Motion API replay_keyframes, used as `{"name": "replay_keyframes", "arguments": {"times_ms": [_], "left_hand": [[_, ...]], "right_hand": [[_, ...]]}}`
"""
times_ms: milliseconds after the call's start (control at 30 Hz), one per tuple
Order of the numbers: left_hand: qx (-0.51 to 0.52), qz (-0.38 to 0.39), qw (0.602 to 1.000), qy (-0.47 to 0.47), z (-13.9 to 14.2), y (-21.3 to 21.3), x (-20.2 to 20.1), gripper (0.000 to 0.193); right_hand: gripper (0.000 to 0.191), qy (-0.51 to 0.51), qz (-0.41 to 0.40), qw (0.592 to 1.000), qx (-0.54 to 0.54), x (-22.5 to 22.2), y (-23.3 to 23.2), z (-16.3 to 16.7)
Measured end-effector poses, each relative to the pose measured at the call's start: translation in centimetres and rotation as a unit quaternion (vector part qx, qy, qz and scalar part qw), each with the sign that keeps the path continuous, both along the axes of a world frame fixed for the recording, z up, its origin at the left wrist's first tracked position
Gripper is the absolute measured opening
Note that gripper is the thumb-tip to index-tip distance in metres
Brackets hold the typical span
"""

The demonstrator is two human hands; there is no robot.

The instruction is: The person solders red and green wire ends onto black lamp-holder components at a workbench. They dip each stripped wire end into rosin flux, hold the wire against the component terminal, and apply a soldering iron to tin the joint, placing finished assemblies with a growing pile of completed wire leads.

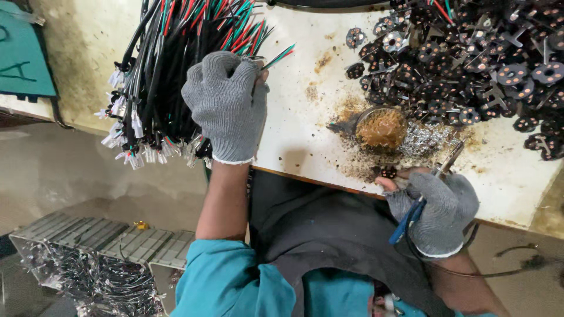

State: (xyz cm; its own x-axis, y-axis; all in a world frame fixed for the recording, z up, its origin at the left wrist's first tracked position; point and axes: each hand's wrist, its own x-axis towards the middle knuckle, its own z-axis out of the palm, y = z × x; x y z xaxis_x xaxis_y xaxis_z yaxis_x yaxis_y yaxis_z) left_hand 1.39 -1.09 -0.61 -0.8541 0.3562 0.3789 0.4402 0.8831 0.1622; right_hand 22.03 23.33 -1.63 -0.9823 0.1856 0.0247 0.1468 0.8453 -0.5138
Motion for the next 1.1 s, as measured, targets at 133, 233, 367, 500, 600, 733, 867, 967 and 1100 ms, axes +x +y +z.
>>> {"name": "replay_keyframes", "arguments": {"times_ms": [133, 233, 367, 500, 600, 733, 867, 967, 1100], "left_hand": [[0.154, -0.083, 0.984, -0.035, 4.1, -0.2, 2.2, 0.008], [0.238, -0.276, 0.875, -0.319, 5.8, 0.5, 6.1, 0.011], [0.317, -0.261, 0.703, -0.581, 1.4, 4.3, 10.6, 0.016], [0.269, -0.283, 0.724, -0.568, -1.9, 4.9, 12.9, 0.019], [0.259, -0.266, 0.764, -0.527, -2.7, 4.8, 13.6, 0.018], [0.265, -0.267, 0.814, -0.443, -3.6, 5.5, 13.9, 0.024], [0.314, -0.221, 0.815, -0.434, -4.3, 6.0, 14.1, 0.022], [0.327, -0.2, 0.801, -0.459, -4.0, 6.0, 14.0, 0.024], [0.29, -0.244, 0.814, -0.44, -3.4, 5.7, 13.1, 0.03]], "right_hand": [[0.03, 0.037, -0.044, 0.991, -0.117, 0.2, 0.0, -0.2], [0.033, 0.064, -0.065, 0.956, -0.279, 0.8, -0.3, 0.0], [0.029, 0.057, -0.11, 0.782, -0.611, 2.2, -0.6, 1.1], [0.009, -0.019, -0.077, 0.932, -0.353, 2.4, -0.2, 0.9], [0.006, 0.029, -0.11, 0.887, -0.447, 1.9, -0.6, 0.3], [0.006, 0.07, -0.112, 0.865, -0.484, 1.6, -0.5, -0.2], [0.006, 0.039, -0.068, 0.931, -0.356, 2.4, 0.3, -1.2], [0.007, 0.055, -0.113, 0.782, -0.611, 3.3, 0.2, -3.5], [0.017, 0.087, -0.065, 0.782, -0.613, 5.3, -0.1, -6.2]]}}
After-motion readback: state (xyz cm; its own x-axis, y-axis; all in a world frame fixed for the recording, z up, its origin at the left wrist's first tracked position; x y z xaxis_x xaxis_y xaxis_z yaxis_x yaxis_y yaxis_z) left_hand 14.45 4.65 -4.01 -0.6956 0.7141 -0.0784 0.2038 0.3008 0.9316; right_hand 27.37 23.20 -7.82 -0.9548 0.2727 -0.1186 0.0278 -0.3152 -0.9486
